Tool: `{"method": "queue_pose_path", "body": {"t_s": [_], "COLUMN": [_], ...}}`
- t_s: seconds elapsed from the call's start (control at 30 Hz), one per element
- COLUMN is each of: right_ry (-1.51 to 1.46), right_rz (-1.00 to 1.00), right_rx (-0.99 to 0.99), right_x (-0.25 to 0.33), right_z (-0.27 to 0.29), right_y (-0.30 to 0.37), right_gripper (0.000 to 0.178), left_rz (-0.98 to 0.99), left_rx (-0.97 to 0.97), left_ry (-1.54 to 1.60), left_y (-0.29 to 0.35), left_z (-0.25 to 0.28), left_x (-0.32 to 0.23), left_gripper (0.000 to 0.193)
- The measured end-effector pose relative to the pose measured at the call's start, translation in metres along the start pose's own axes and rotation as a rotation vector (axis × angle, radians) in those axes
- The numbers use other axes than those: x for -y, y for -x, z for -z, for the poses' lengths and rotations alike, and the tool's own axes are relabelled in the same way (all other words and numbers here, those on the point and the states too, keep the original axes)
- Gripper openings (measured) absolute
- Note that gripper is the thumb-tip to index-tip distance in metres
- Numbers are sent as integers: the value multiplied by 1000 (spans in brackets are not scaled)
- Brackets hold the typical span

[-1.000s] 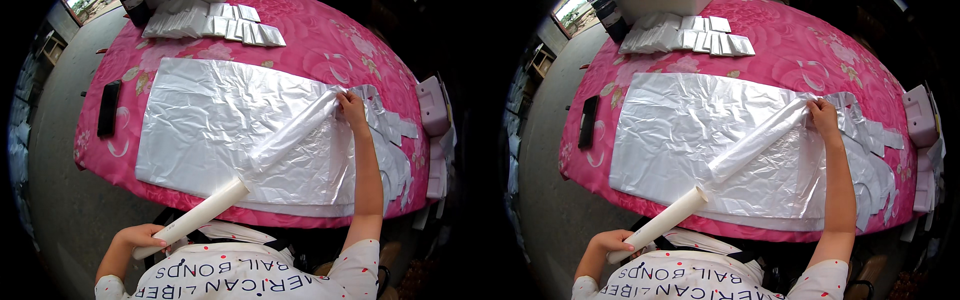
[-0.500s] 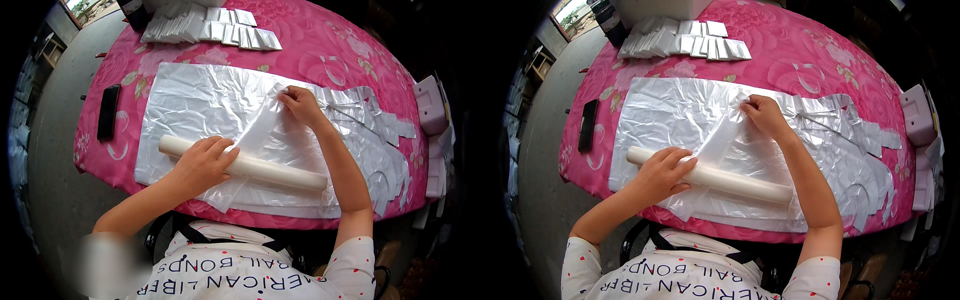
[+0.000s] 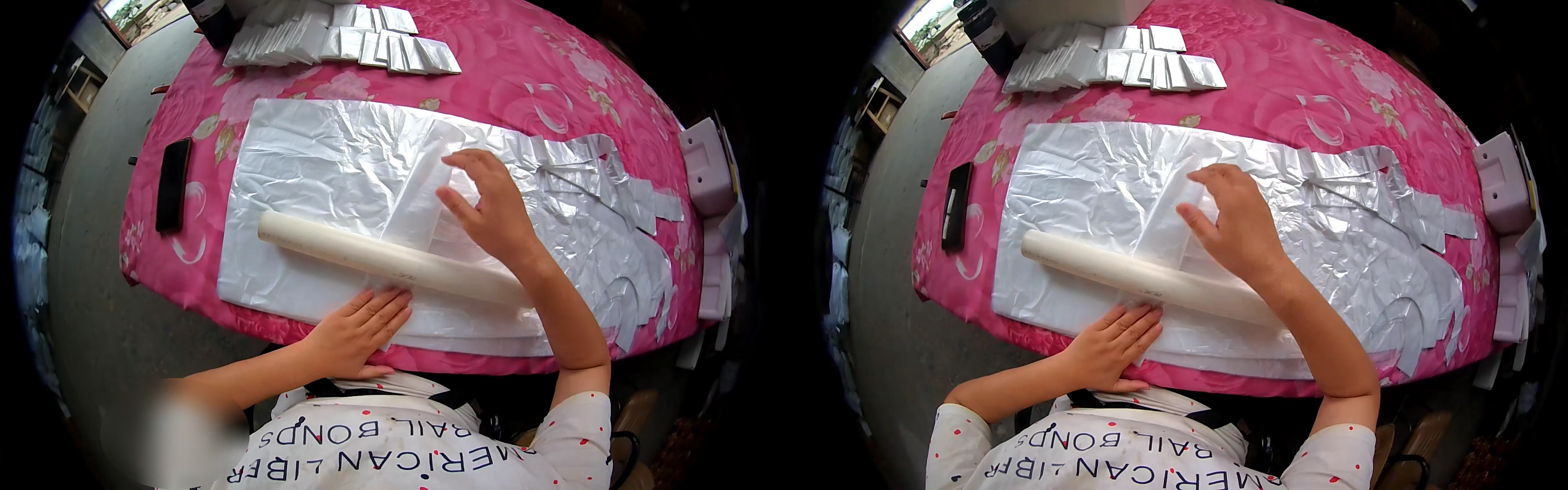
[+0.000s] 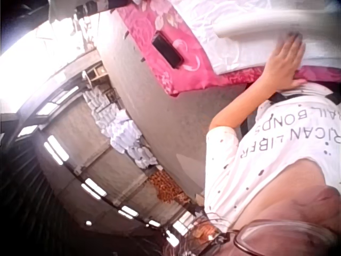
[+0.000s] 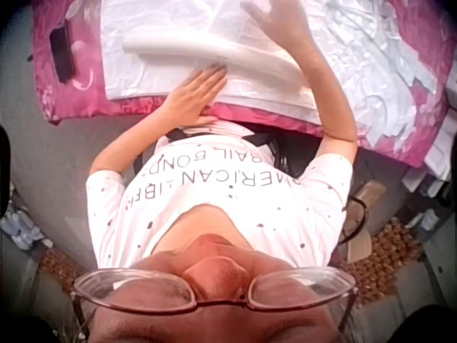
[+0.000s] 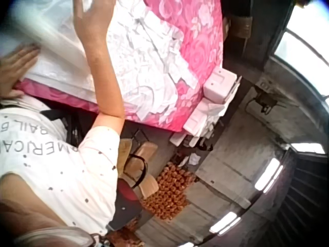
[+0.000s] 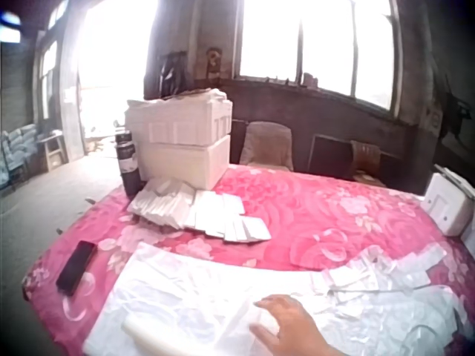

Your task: The person repeatedly unrolls a plastic wrap sheet, places a small white rectangular item on it, folds the wrap around the item, and sets the wrapped unit aside. The process is repeated multiple times on a pink floral tablecloth.

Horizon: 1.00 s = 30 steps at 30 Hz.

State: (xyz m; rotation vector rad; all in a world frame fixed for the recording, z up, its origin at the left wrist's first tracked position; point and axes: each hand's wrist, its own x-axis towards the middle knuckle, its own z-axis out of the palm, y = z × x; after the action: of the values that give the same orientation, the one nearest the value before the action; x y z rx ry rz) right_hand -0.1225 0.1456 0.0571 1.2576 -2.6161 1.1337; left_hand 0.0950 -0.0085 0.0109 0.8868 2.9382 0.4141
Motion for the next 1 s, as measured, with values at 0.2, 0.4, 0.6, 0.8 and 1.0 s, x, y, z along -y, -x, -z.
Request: {"method": "queue_pose_path", "body": {"t_s": [0.2, 0.4, 0.6, 0.8, 1.0], "right_ry": [89, 396, 220, 170, 267], "right_rz": [41, -88, -231, 123, 206], "right_rx": [407, -12, -14, 249, 84], "right_x": [45, -32, -23, 29, -1], "right_z": [-6, 33, 57, 16, -8], "right_y": [79, 64, 73, 96, 43], "right_gripper": [46, 48, 47, 51, 49], "left_rz": [38, 7, -135, -39, -76], "left_rx": [-12, 29, 134, 25, 44], "left_ry": [-13, 68, 111, 12, 31], "left_y": [-1, -1, 3, 6, 5], "left_z": [-5, 0, 15, -10, -3], "left_x": [-11, -9, 21, -7, -7], "left_gripper": [82, 81, 80, 71, 65]}}
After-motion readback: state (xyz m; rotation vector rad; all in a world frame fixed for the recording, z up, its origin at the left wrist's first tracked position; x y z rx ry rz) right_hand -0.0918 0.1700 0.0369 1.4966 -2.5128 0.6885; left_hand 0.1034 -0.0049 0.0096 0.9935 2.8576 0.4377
